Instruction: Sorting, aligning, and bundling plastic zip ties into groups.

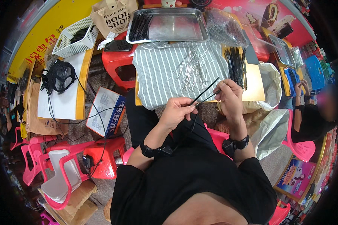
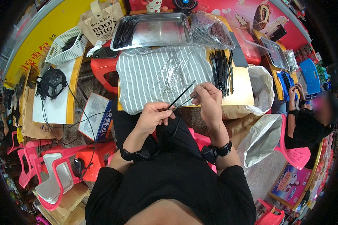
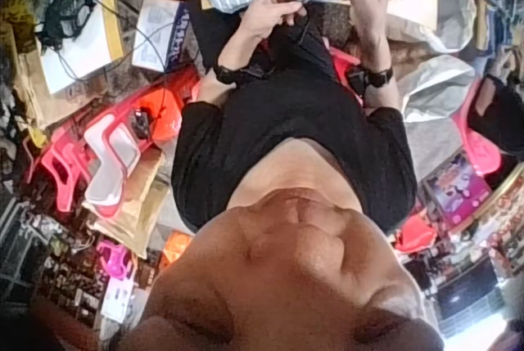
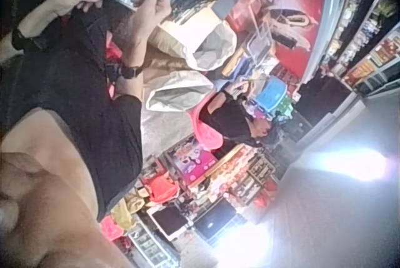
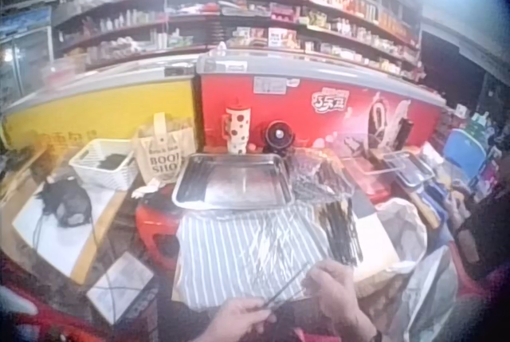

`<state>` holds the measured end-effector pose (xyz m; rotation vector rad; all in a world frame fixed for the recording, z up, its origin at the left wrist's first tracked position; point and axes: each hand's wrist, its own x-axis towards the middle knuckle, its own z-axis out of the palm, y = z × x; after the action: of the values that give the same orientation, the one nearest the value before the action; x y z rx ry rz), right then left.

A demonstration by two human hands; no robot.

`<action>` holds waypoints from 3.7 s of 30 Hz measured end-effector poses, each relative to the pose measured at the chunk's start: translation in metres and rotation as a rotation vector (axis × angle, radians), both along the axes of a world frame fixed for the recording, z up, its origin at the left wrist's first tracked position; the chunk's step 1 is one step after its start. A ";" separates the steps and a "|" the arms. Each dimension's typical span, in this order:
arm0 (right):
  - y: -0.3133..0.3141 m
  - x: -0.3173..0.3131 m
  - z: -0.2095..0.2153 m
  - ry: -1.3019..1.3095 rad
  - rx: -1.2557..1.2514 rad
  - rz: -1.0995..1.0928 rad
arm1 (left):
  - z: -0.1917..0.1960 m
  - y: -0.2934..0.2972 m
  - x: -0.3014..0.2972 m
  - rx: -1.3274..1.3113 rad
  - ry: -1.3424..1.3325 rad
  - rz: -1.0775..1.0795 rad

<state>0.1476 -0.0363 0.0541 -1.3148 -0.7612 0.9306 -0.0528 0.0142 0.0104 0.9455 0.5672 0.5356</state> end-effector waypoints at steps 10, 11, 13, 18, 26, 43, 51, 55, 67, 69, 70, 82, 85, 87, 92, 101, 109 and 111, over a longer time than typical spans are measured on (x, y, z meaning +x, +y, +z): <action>0.000 0.001 -0.013 0.250 0.067 -0.097 | -0.002 -0.006 0.004 0.097 0.011 0.123; 0.002 0.000 -0.014 0.276 0.076 -0.084 | -0.001 -0.005 0.002 0.101 0.014 0.129; 0.002 -0.001 -0.012 0.242 0.090 -0.053 | 0.002 -0.002 -0.002 0.083 0.061 0.054; 0.001 0.011 0.017 0.110 0.070 0.060 | 0.019 0.035 -0.014 0.243 0.135 0.147; -0.021 0.025 0.008 0.041 -0.051 -0.029 | 0.046 0.238 -0.019 1.041 0.687 0.681; -0.030 0.168 -0.043 -0.811 -0.218 -0.527 | 0.044 0.199 -0.004 1.401 0.761 0.536; -0.018 0.170 -0.054 -1.232 -0.427 -0.364 | 0.047 0.071 0.013 0.997 0.513 0.262; -0.042 0.162 -0.041 -0.420 -0.259 -0.321 | 0.039 0.031 0.027 0.829 0.349 0.132; -0.052 -0.001 -0.025 0.704 0.043 0.221 | 0.005 -0.015 0.058 -0.025 -0.224 -0.166; -0.045 -0.012 -0.030 0.710 0.021 0.277 | -0.003 -0.008 0.044 -0.101 -0.256 -0.081; -0.040 -0.019 -0.031 0.672 0.009 0.291 | -0.017 -0.006 0.038 -0.146 -0.220 0.015; 0.009 -0.021 -0.020 -0.556 0.030 0.025 | 0.017 0.010 0.007 -0.172 -0.092 0.222; 0.031 0.001 -0.025 -1.032 -0.015 0.016 | 0.006 0.013 -0.003 -0.158 -0.111 0.201; 0.039 0.014 -0.033 -1.157 -0.033 0.052 | 0.002 0.017 -0.012 -0.203 -0.117 0.102; 0.042 0.025 -0.038 -1.344 -0.032 0.142 | 0.003 0.016 -0.017 -0.148 -0.103 0.155; 0.028 0.026 -0.021 -1.353 0.010 0.279 | 0.004 0.015 -0.017 -0.102 -0.099 0.113; -0.017 0.033 -0.011 0.246 -0.172 0.365 | 0.006 0.012 -0.010 -0.004 -0.036 0.102; -0.024 0.031 -0.001 0.437 -0.083 0.307 | 0.007 0.010 -0.007 0.035 -0.042 0.092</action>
<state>0.1786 -0.0601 0.0528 -1.0248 -0.5925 1.4514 -0.0601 0.0245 0.0175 0.9428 0.5669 0.6484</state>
